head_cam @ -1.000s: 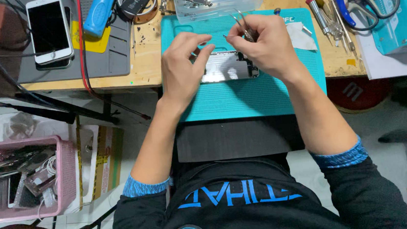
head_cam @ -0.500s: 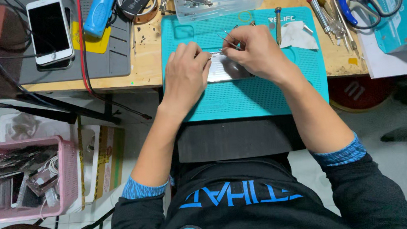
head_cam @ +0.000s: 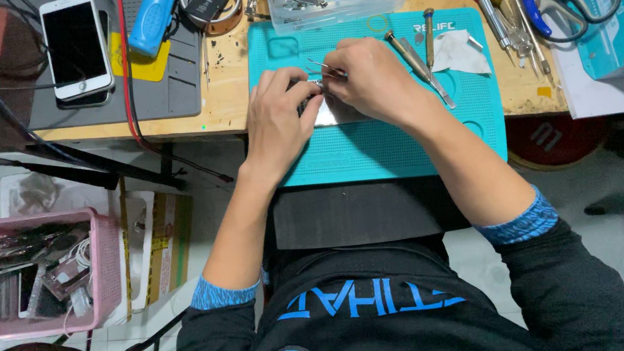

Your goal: The person works on a disassembled smartphone at a repair bench, using a screwdriver to remove and reinstall small screws and reposition internal components and the phone frame on a silicone mat. They handle the phone chassis, battery area, and small parts, turning the device over as they work.

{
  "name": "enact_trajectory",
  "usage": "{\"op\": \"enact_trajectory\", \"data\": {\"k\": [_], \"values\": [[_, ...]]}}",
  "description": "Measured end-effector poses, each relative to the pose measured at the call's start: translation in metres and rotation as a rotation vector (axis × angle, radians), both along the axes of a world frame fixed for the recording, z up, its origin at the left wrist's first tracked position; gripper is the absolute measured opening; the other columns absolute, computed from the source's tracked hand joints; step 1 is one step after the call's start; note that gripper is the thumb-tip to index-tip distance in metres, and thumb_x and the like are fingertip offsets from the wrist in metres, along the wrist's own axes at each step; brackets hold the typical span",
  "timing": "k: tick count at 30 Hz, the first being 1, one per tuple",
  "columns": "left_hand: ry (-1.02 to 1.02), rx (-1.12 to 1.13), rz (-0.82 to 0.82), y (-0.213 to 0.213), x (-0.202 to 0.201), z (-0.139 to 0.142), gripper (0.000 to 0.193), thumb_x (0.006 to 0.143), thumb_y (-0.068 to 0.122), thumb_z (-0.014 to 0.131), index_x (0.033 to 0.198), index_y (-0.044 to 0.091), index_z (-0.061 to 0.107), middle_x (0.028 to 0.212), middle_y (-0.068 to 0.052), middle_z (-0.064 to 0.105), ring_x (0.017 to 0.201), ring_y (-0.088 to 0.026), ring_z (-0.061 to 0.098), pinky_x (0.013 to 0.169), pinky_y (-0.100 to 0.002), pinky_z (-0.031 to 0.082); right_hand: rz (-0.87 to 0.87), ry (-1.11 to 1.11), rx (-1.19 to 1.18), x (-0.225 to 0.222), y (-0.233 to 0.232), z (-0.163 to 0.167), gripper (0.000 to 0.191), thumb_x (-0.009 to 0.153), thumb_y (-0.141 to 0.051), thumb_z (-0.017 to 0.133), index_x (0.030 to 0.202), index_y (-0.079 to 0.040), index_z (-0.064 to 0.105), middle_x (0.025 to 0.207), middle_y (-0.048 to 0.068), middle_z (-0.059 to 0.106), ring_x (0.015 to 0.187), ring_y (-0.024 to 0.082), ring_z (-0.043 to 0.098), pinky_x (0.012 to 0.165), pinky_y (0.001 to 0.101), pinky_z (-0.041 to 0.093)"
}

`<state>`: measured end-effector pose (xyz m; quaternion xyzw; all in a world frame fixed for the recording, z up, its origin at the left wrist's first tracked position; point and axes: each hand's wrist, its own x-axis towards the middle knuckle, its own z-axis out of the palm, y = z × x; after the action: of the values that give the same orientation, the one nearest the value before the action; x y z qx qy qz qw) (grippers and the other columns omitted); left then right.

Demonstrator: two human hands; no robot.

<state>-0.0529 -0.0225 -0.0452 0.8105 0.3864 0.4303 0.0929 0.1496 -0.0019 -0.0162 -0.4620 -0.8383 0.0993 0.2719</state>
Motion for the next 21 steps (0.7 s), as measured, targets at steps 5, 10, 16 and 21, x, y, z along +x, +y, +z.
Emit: {"op": "enact_trajectory", "data": {"k": [5, 10, 16, 21], "values": [[-0.008, -0.014, 0.009, 0.0, -0.002, -0.002, 0.012, 0.086, 0.012, 0.08, 0.095, 0.007, 0.074, 0.104, -0.005, 0.066, 0.101, -0.028, 0.06, 0.088, -0.041, 0.05, -0.02, -0.059, 0.024, -0.005, 0.004, -0.002, 0.012, 0.086, -0.011, 0.075, 0.083, 0.0, 0.071, 0.081, 0.019, 0.065, 0.077, 0.04, 0.064, 0.068, 0.0502, 0.05], [-0.021, 0.002, 0.003, 0.001, -0.005, -0.003, 0.012, 0.085, 0.012, 0.081, 0.095, 0.008, 0.074, 0.105, -0.004, 0.066, 0.102, -0.027, 0.06, 0.088, -0.041, 0.049, -0.083, -0.074, 0.023, -0.014, 0.005, -0.005, 0.014, 0.084, -0.011, 0.076, 0.077, 0.0, 0.071, 0.08, 0.019, 0.066, 0.076, 0.041, 0.064, 0.067, 0.0512, 0.05], [-0.027, -0.003, 0.012, 0.002, -0.005, -0.006, 0.014, 0.084, 0.012, 0.081, 0.096, 0.008, 0.075, 0.105, -0.004, 0.067, 0.104, -0.026, 0.061, 0.087, -0.041, 0.049, -0.148, -0.066, 0.028, -0.021, 0.003, -0.01, 0.009, 0.077, -0.008, 0.076, 0.077, 0.0, 0.071, 0.079, 0.02, 0.067, 0.075, 0.04, 0.065, 0.066, 0.0503, 0.051], [-0.04, 0.013, 0.009, 0.003, -0.005, -0.007, 0.013, 0.085, 0.013, 0.081, 0.096, 0.009, 0.076, 0.105, -0.003, 0.068, 0.104, -0.026, 0.061, 0.088, -0.041, 0.049, -0.144, -0.033, 0.049, -0.019, 0.004, -0.013, 0.011, 0.08, -0.008, 0.077, 0.079, 0.0, 0.07, 0.081, 0.02, 0.067, 0.076, 0.04, 0.065, 0.067, 0.0496, 0.051]]}}
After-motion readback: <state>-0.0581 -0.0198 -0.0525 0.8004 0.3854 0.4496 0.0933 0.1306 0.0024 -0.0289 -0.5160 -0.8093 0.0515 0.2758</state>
